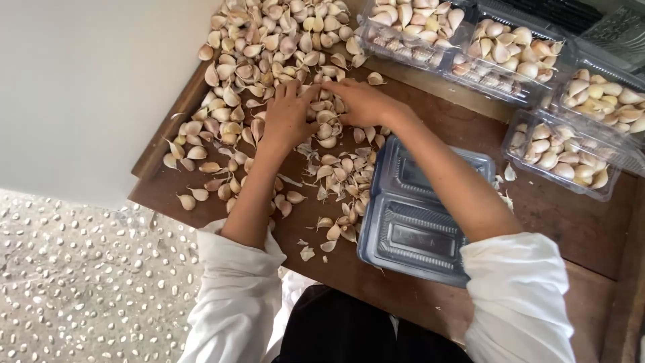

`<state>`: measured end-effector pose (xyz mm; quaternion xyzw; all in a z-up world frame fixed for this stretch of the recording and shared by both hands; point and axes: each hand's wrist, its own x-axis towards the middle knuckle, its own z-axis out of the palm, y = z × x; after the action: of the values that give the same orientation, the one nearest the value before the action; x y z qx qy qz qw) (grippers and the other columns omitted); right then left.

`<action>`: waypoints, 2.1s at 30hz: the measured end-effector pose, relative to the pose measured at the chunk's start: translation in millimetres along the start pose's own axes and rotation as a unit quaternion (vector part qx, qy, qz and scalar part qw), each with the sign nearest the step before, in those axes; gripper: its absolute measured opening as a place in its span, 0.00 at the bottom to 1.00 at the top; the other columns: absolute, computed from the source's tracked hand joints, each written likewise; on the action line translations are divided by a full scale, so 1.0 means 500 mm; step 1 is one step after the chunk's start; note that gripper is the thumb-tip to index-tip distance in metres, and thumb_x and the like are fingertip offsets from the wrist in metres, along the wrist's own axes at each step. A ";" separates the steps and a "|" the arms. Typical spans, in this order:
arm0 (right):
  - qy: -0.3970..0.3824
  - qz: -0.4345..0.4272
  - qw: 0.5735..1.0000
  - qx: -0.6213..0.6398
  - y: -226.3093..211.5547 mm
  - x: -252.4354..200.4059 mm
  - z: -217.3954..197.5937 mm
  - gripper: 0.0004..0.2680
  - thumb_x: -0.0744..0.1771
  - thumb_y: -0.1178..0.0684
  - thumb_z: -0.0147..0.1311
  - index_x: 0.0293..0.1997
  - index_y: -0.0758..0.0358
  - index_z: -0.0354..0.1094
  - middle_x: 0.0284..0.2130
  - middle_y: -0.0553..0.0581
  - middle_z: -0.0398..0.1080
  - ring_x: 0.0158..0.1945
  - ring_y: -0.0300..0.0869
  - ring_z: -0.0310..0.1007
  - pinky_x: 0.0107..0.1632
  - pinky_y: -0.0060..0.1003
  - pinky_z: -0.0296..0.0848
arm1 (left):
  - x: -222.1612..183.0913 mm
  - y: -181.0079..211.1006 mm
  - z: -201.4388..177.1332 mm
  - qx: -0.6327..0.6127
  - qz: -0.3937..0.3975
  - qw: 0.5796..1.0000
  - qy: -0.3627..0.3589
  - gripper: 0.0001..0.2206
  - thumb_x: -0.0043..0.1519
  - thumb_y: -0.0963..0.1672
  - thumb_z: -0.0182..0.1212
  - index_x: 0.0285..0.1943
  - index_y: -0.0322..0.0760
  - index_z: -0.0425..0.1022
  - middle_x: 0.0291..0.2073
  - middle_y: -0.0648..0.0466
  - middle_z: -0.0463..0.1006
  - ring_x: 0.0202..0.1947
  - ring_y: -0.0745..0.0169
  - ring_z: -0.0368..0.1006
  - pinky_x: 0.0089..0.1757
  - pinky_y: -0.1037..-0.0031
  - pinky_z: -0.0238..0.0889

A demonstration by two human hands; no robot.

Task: The person sorts through a pile of garlic bulbs on a wooden table, picking up individual bulbs, checking them, and placing them into a clear plastic container.

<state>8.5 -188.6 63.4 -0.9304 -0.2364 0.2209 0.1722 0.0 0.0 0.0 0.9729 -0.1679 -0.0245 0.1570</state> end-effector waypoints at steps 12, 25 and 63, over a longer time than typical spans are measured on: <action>-0.014 0.016 0.997 0.072 0.091 0.073 0.058 0.30 0.62 0.57 0.62 0.71 0.65 0.50 0.63 0.80 0.55 0.62 0.73 0.64 0.56 0.63 0.71 | 0.011 0.007 0.027 -0.107 0.022 0.994 -0.024 0.26 0.53 0.42 0.70 0.58 0.36 0.62 0.50 0.35 0.69 0.47 0.22 0.74 0.38 0.39 0.73; 0.050 -0.021 0.861 0.506 0.049 -0.032 0.007 0.23 0.64 0.66 0.51 0.69 0.67 0.56 0.59 0.69 0.62 0.49 0.51 0.76 0.51 0.47 0.81 | -0.027 0.046 -0.068 -0.395 0.008 0.918 -0.024 0.25 0.62 0.41 0.59 0.68 0.35 0.57 0.55 0.24 0.71 0.55 0.20 0.71 0.47 0.40 0.69; 0.147 -0.056 0.767 0.622 0.040 -0.155 0.007 0.14 0.62 0.67 0.52 0.52 0.68 0.66 0.40 0.60 0.65 0.31 0.37 0.70 0.26 0.26 0.72 | -0.011 0.049 -0.036 -0.741 0.014 0.666 -0.089 0.06 0.71 0.46 0.57 0.45 0.42 0.67 0.21 0.53 0.65 0.16 0.69 0.63 0.17 0.87 0.48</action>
<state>-47.4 -244.4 77.6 -0.6256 -0.0709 0.1704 0.7580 -11.1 -15.0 24.6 0.5271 -0.1209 -0.2253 0.8104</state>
